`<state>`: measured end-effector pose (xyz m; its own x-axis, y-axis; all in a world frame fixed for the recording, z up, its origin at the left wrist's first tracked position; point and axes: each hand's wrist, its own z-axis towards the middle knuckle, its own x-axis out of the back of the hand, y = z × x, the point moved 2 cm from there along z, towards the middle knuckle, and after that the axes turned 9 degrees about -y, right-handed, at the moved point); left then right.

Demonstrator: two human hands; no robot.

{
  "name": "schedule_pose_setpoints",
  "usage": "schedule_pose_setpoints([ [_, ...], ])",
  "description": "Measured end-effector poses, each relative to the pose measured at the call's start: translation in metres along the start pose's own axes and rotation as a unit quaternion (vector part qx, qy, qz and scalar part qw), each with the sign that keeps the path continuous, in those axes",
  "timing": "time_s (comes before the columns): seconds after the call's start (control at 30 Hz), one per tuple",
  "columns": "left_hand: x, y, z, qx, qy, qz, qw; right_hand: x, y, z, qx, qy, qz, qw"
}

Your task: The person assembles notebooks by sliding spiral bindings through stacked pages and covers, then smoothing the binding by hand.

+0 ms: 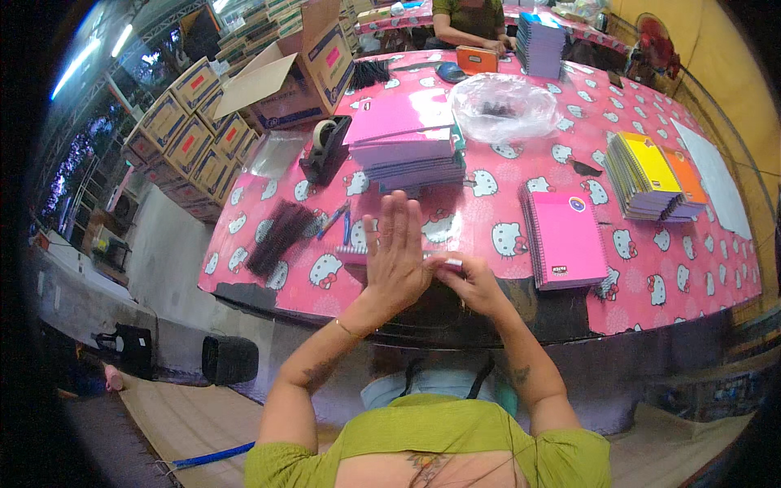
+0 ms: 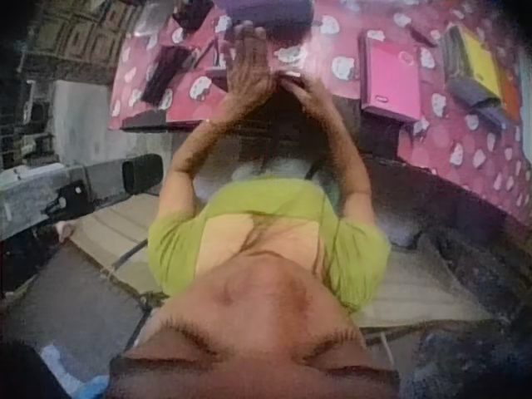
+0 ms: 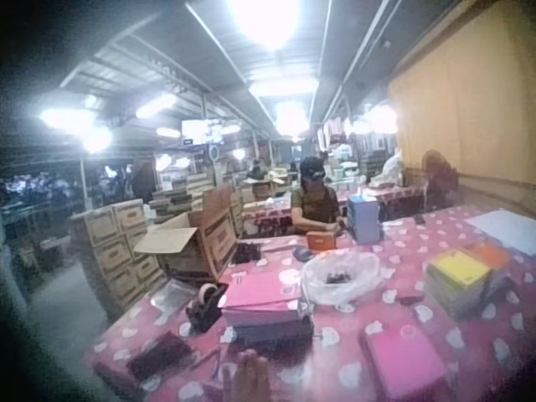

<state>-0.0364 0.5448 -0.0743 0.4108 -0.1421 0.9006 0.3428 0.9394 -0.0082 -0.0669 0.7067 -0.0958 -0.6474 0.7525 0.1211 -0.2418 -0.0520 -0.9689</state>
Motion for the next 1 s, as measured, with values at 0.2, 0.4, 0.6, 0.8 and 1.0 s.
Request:
schedule_pose_setpoints([
  [0.2, -0.024, 0.013, -0.029, -0.028, 0.041, 0.044, 0.998, -0.001, 0.02, 0.005, 0.041, -0.011, -0.01, 0.999],
  [0.4, -0.021, 0.037, -0.061, -0.051, -0.018, -0.071, 0.996, -0.001, 0.013, 0.004, 0.027, -0.01, -0.032, 0.999],
  [0.6, 0.043, 0.013, 0.002, 0.014, 0.003, -0.097, 0.995, 0.001, -0.001, 0.001, 0.073, 0.016, -0.135, 0.988],
  [0.8, 0.046, 0.011, 0.006, -0.026, 0.016, -0.195, 0.98, 0.037, -0.02, -0.011, 0.002, 0.014, -0.005, 1.0],
  [1.0, 0.045, 0.008, 0.008, -0.014, 0.01, -0.215, 0.977, 0.054, -0.04, 0.01, 0.039, -0.069, -0.121, 0.99],
])
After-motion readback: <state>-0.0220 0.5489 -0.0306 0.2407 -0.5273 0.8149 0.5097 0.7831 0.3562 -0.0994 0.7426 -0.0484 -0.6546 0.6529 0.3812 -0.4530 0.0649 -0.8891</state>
